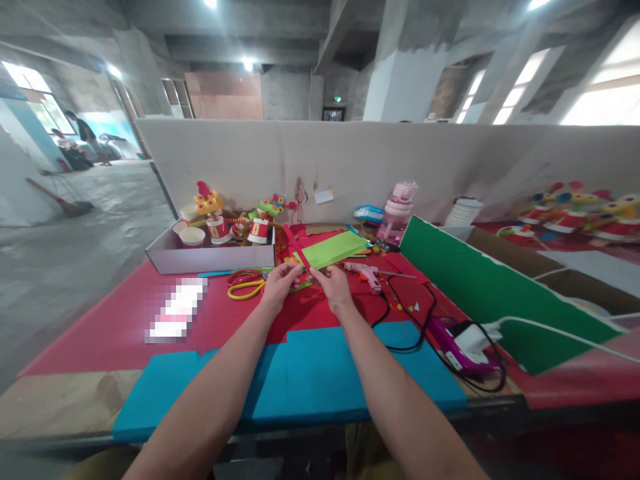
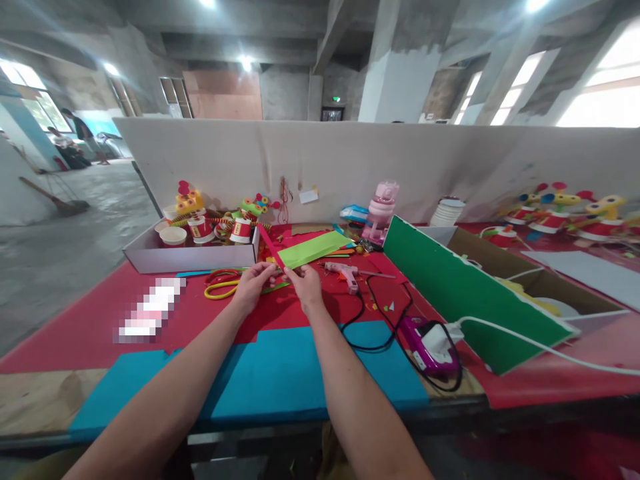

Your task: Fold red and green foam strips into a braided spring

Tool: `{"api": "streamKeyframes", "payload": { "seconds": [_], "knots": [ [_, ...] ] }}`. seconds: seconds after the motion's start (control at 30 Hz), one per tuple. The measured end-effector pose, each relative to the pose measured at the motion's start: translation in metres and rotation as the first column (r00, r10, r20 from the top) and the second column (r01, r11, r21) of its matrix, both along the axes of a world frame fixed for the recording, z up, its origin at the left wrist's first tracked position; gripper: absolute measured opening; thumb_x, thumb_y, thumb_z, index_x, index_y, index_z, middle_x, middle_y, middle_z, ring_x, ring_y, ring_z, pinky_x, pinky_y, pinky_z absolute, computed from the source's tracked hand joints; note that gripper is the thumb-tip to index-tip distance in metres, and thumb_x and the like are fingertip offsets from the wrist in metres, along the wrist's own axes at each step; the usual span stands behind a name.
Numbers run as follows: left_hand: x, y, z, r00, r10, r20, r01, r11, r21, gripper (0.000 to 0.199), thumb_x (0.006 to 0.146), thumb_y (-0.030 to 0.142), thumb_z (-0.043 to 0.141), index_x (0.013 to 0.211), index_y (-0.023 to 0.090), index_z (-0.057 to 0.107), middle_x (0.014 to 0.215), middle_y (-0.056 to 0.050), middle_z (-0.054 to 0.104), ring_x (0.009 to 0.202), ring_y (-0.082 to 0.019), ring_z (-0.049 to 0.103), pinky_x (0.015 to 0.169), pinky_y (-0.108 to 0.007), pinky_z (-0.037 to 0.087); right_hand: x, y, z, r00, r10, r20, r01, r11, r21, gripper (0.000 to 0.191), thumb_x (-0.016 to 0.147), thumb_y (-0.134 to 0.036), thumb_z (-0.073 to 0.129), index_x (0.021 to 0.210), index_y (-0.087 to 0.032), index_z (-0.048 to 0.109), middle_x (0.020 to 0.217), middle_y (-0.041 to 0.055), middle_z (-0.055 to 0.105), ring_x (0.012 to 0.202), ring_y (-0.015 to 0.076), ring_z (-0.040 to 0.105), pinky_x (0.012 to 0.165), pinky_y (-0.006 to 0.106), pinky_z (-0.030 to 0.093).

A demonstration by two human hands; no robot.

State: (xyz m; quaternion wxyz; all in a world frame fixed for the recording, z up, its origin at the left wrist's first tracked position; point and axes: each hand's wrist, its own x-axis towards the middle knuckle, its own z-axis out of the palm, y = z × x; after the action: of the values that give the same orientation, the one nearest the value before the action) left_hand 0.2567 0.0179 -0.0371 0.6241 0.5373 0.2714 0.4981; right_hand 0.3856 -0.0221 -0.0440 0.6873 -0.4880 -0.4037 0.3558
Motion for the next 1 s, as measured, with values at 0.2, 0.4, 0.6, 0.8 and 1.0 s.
{"api": "streamKeyframes", "payload": {
  "seconds": [0.2, 0.4, 0.6, 0.8, 1.0],
  "knots": [
    [0.004, 0.001, -0.008, 0.997, -0.059, -0.044, 0.063, 0.992, 0.113, 0.031, 0.066, 0.04, 0.076, 0.07, 0.014, 0.059, 0.056, 0.002, 0.057, 0.053, -0.008, 0.051, 0.055, -0.021, 0.04, -0.008, -0.004, 0.001, 0.99, 0.124, -0.064, -0.121, 0.992, 0.043, 0.027, 0.061, -0.041, 0.075, 0.07, -0.016, 0.067, 0.066, 0.0033, 0.07, 0.064, 0.0177, 0.064, 0.07, 0.032, 0.053],
    [0.001, 0.003, -0.007, 0.999, -0.029, -0.043, 0.034, 0.994, 0.106, 0.028, 0.068, 0.038, 0.074, 0.066, 0.015, 0.056, 0.052, 0.002, 0.057, 0.051, -0.009, 0.05, 0.055, -0.022, 0.038, -0.008, -0.004, 0.002, 0.993, 0.069, -0.097, -0.069, 0.998, 0.005, 0.028, 0.06, -0.042, 0.076, 0.065, -0.017, 0.067, 0.062, 0.0009, 0.067, 0.061, 0.0156, 0.061, 0.066, 0.029, 0.05],
    [-0.001, 0.001, -0.003, 0.996, 0.004, -0.084, 0.006, 0.993, 0.115, 0.027, 0.067, 0.036, 0.074, 0.062, 0.016, 0.056, 0.049, 0.002, 0.054, 0.048, -0.009, 0.048, 0.053, -0.022, 0.037, 0.005, -0.003, 0.005, 0.996, -0.077, -0.04, 0.079, 0.996, 0.036, 0.032, 0.062, -0.047, 0.073, 0.057, -0.018, 0.06, 0.052, -0.003, 0.059, 0.053, 0.0122, 0.054, 0.056, 0.024, 0.042],
    [-0.004, 0.002, -0.001, 0.997, -0.023, -0.08, 0.03, 0.996, 0.083, 0.028, 0.064, 0.035, 0.076, 0.06, 0.016, 0.055, 0.048, 0.003, 0.054, 0.046, -0.008, 0.046, 0.051, -0.022, 0.036, 0.028, -0.004, 0.013, 0.965, -0.11, -0.237, 0.137, 0.985, 0.102, 0.033, 0.058, -0.044, 0.077, 0.057, -0.018, 0.057, 0.049, -0.0063, 0.052, 0.049, 0.0087, 0.048, 0.056, 0.023, 0.042],
    [-0.005, 0.004, -0.002, 0.995, -0.032, -0.096, 0.039, 0.996, 0.081, 0.027, 0.063, 0.035, 0.076, 0.061, 0.015, 0.057, 0.049, 0.002, 0.055, 0.047, -0.008, 0.046, 0.052, -0.022, 0.036, 0.046, 0.0, 0.015, 0.9, -0.226, -0.373, 0.29, 0.949, 0.124, 0.032, 0.054, -0.041, 0.079, 0.065, -0.019, 0.059, 0.049, -0.0078, 0.051, 0.048, 0.0078, 0.048, 0.051, 0.021, 0.04]
  ]
}}
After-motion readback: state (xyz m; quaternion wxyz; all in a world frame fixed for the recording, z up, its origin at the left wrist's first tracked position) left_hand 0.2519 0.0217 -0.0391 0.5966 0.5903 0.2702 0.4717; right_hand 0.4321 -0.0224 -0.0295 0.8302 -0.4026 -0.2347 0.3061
